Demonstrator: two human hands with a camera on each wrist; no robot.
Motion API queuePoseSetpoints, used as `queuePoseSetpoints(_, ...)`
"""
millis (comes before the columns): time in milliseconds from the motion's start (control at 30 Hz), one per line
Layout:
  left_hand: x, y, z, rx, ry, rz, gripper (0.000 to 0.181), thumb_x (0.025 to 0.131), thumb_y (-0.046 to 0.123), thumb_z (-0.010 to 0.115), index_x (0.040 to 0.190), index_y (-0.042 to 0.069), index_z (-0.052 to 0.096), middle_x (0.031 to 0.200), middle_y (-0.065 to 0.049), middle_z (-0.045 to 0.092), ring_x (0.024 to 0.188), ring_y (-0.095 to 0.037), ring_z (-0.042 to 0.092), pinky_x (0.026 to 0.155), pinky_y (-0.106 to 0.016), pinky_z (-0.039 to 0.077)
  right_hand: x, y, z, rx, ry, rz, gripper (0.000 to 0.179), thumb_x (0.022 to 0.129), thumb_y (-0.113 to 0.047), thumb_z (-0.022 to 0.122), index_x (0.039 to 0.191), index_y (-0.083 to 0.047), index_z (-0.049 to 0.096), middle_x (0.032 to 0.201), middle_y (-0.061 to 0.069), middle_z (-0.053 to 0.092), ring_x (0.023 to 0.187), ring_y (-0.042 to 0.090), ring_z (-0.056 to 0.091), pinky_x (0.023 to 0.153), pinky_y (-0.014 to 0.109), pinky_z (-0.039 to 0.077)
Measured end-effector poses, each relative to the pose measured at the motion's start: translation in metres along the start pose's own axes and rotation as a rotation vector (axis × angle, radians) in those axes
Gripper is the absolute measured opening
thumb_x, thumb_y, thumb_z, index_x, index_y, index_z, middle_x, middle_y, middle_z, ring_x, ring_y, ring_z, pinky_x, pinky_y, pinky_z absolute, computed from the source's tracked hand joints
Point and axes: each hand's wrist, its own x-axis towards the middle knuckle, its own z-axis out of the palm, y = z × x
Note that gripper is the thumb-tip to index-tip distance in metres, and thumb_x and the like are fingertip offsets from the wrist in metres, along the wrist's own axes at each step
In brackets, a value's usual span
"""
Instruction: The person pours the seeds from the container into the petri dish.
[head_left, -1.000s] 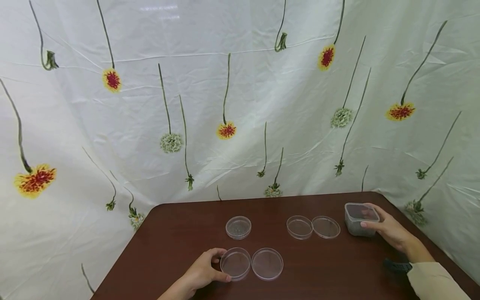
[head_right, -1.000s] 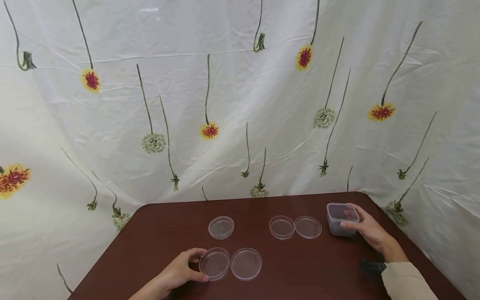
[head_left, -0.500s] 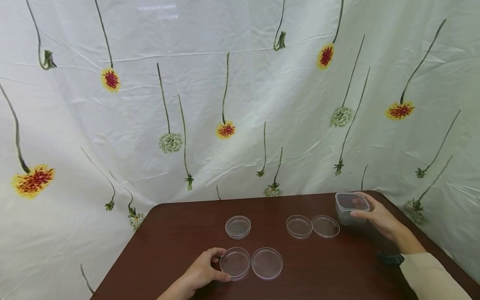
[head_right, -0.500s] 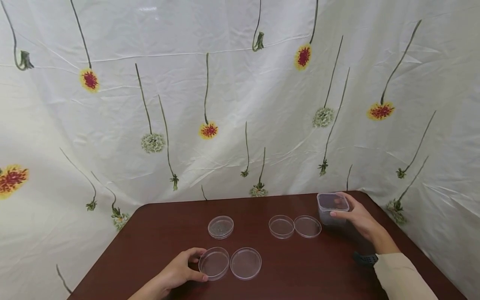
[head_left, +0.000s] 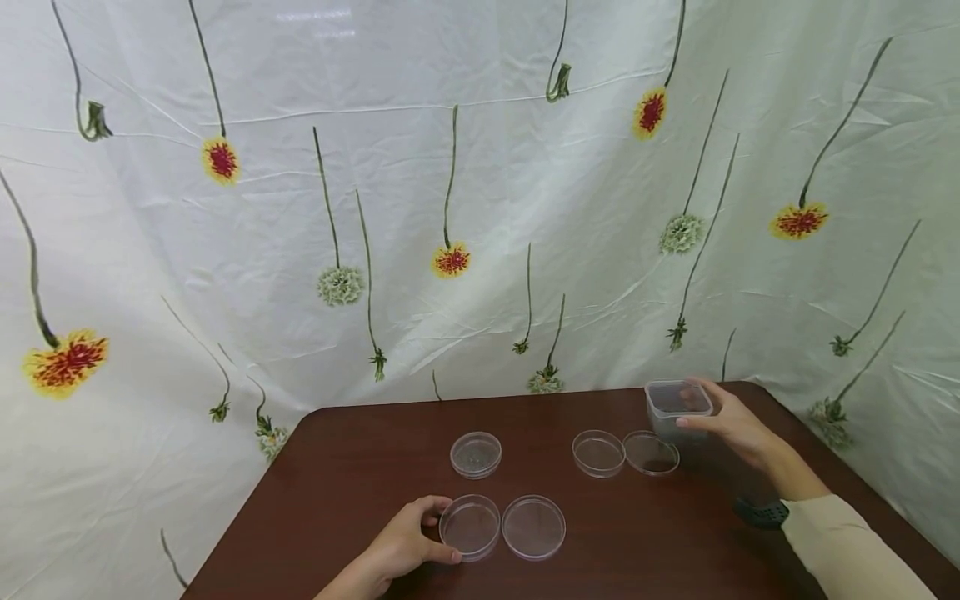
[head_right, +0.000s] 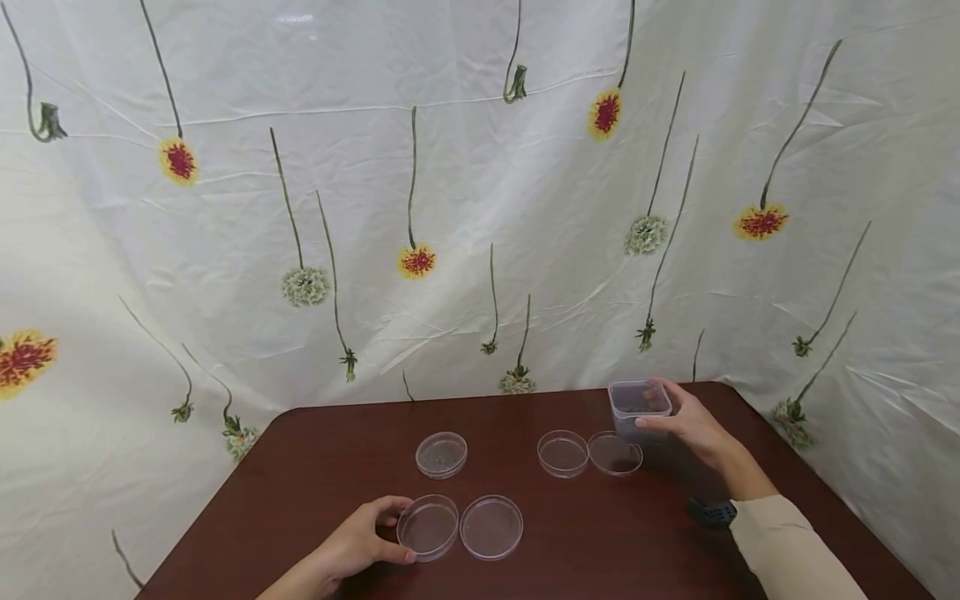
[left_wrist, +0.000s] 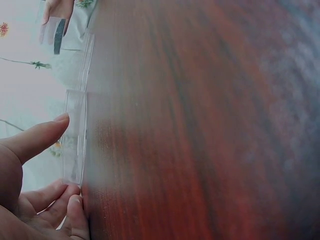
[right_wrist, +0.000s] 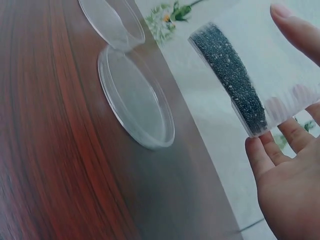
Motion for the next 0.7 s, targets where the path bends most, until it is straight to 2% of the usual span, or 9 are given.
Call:
queuePoseSetpoints(167, 0.000, 0.000, 0.000, -0.001, -0.001, 0.001, 0.074, 0.070, 0.011, 0.096, 0.134, -0.002, 0.061, 0.129, -0.009, 0.060, 0.115, -0.034, 0.050, 0.093, -0.053, 0.047, 0.005, -0.009, 0.013, -0.028, -0.012, 0.006, 0.091, 0.092, -0.012, 0.080, 0.160, 0.004, 0.022, 0.152, 0.034, 0.037, 0.117, 0.017, 0.053, 0.087, 0.029, 0.050)
queuePoseSetpoints(300, 0.001, 0.000, 0.000, -0.004, -0.002, -0.001, 0.074, 0.070, 0.011, 0.096, 0.134, -0.002, 0.060, 0.129, -0.009, 0.060, 0.115, -0.034, 0.050, 0.093, -0.052, 0.048, 0.010, -0.015, 0.025, 0.004, -0.039, -0.017, 0.089, 0.091, -0.010, 0.080, 0.159, 0.003, 0.024, 0.154, 0.034, 0.035, 0.122, 0.030, 0.052, 0.089, 0.031, 0.051)
queuePoseSetpoints(467, 0.000, 0.000, 0.000, -0.007, 0.000, -0.002, 0.075, 0.070, 0.011, 0.096, 0.135, -0.002, 0.060, 0.130, -0.010, 0.060, 0.116, -0.034, 0.050, 0.093, -0.052, 0.048, 0.015, -0.022, 0.041, 0.015, -0.068, -0.043, 0.089, 0.089, -0.008, 0.081, 0.159, 0.003, 0.026, 0.157, 0.032, 0.029, 0.132, 0.042, 0.042, 0.091, 0.033, 0.050)
queuePoseSetpoints(567, 0.001, 0.000, 0.000, -0.004, 0.001, -0.002, 0.074, 0.071, 0.011, 0.096, 0.135, -0.001, 0.061, 0.130, -0.010, 0.060, 0.115, -0.034, 0.050, 0.093, -0.052, 0.048, 0.018, -0.026, 0.050, 0.006, -0.077, -0.046, 0.091, 0.088, -0.009, 0.082, 0.159, 0.002, 0.026, 0.156, 0.031, 0.030, 0.127, 0.041, 0.045, 0.088, 0.035, 0.051)
queuePoseSetpoints(700, 0.001, -0.001, 0.000, -0.002, -0.001, -0.005, 0.074, 0.071, 0.011, 0.096, 0.135, -0.001, 0.061, 0.130, -0.010, 0.060, 0.116, -0.035, 0.051, 0.093, -0.052, 0.049, 0.021, -0.032, 0.062, 0.027, -0.105, -0.035, 0.094, 0.087, -0.008, 0.084, 0.160, 0.001, 0.025, 0.154, 0.032, 0.032, 0.110, 0.034, 0.058, 0.082, 0.038, 0.056)
